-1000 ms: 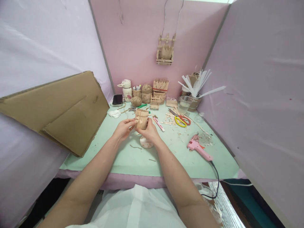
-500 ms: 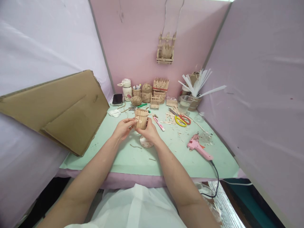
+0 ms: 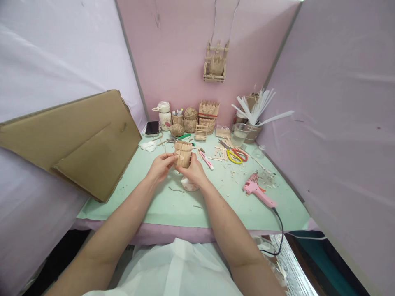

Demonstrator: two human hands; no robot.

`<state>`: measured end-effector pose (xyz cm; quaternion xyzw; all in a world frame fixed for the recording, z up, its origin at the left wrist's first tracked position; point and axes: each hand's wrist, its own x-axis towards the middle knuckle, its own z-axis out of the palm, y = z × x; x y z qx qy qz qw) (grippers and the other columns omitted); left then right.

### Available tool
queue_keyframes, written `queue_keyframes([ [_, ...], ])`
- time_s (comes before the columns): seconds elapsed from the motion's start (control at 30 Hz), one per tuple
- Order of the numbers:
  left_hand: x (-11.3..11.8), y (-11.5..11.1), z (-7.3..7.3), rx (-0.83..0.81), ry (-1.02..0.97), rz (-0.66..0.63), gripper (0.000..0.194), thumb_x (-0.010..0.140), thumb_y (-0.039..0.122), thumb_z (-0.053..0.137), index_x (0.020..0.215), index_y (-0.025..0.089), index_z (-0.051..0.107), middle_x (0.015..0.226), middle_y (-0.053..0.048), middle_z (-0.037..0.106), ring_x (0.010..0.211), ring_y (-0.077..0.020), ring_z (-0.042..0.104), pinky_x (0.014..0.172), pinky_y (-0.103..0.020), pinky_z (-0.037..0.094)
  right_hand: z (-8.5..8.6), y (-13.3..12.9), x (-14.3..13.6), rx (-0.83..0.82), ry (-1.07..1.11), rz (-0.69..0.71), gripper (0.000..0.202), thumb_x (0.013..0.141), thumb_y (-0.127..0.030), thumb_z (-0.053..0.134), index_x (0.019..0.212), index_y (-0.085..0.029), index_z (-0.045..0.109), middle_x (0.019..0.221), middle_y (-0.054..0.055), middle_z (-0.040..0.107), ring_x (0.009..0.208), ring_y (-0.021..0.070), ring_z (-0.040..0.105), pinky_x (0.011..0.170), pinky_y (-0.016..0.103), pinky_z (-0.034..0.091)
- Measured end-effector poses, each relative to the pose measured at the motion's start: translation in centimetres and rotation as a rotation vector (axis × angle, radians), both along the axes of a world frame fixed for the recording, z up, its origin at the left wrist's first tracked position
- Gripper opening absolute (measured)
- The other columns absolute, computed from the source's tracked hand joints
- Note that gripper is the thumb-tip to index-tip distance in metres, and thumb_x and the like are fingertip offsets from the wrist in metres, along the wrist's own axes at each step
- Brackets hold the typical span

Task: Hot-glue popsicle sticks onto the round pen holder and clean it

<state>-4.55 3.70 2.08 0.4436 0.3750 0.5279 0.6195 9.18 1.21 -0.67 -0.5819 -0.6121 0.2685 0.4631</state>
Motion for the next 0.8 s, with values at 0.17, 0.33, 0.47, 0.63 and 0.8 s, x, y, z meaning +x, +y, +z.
queue_keyframes([
  [0.17, 0.1, 0.1, -0.4, 0.022, 0.034, 0.022, 0.029, 0.052, 0.034, 0.078, 0.06, 0.015, 0.058, 0.071, -0.002, 0.062, 0.069, -0.0132, 0.054, 0.071, -0.028, 0.039, -0.1, 0.1, 0.1, 0.003, -0.01, 0.002, 0.06, 0.06, -0.047, 0.072, 0.108, -0.022, 0.045, 0.104, 0.005, 0.062, 0.091, 0.0217, 0.061, 0.075, 0.034, 0.049],
  [0.33, 0.2, 0.0, -0.4, 0.044, 0.077, 0.05, 0.026, 0.055, 0.034, 0.075, 0.062, 0.017, 0.057, 0.065, 0.0, 0.058, 0.065, -0.0126, 0.052, 0.068, -0.027, 0.038, -0.2, 0.2, 0.1, 0.005, -0.016, -0.006, 0.059, 0.06, -0.046, 0.072, 0.107, -0.022, 0.045, 0.103, 0.006, 0.062, 0.091, 0.022, 0.061, 0.076, 0.035, 0.049],
  [0.47, 0.3, 0.0, -0.5, 0.082, 0.123, 0.067, 0.022, 0.058, 0.033, 0.072, 0.065, 0.017, 0.057, 0.075, -0.002, 0.062, 0.076, -0.0156, 0.056, 0.073, -0.028, 0.039, -0.3, 0.3, 0.2, 0.006, -0.005, -0.001, 0.061, 0.06, -0.047, 0.071, 0.109, -0.021, 0.045, 0.104, 0.007, 0.062, 0.092, 0.0226, 0.061, 0.077, 0.036, 0.049],
  [0.63, 0.1, -0.4, -0.3, 0.336, 0.328, 0.253, 0.015, 0.064, 0.028, 0.069, 0.072, 0.019, 0.06, 0.099, -0.005, 0.062, 0.099, -0.0202, 0.055, 0.087, -0.032, 0.038, -0.3, 0.2, 0.1, 0.013, 0.019, 0.001, 0.062, 0.061, -0.047, 0.071, 0.111, -0.022, 0.044, 0.103, 0.006, 0.063, 0.091, 0.0219, 0.061, 0.076, 0.035, 0.049],
  [0.8, -0.1, -1.2, 0.1, 0.663, 0.483, 0.349, 0.005, 0.072, 0.023, 0.064, 0.076, 0.021, 0.064, 0.093, -0.004, 0.059, 0.096, -0.0192, 0.054, 0.091, -0.032, 0.038, -0.2, 0.1, 0.1, 0.012, 0.01, -0.026, 0.06, 0.061, -0.046, 0.07, 0.11, -0.022, 0.046, 0.102, 0.006, 0.063, 0.09, 0.0214, 0.061, 0.075, 0.034, 0.049],
])
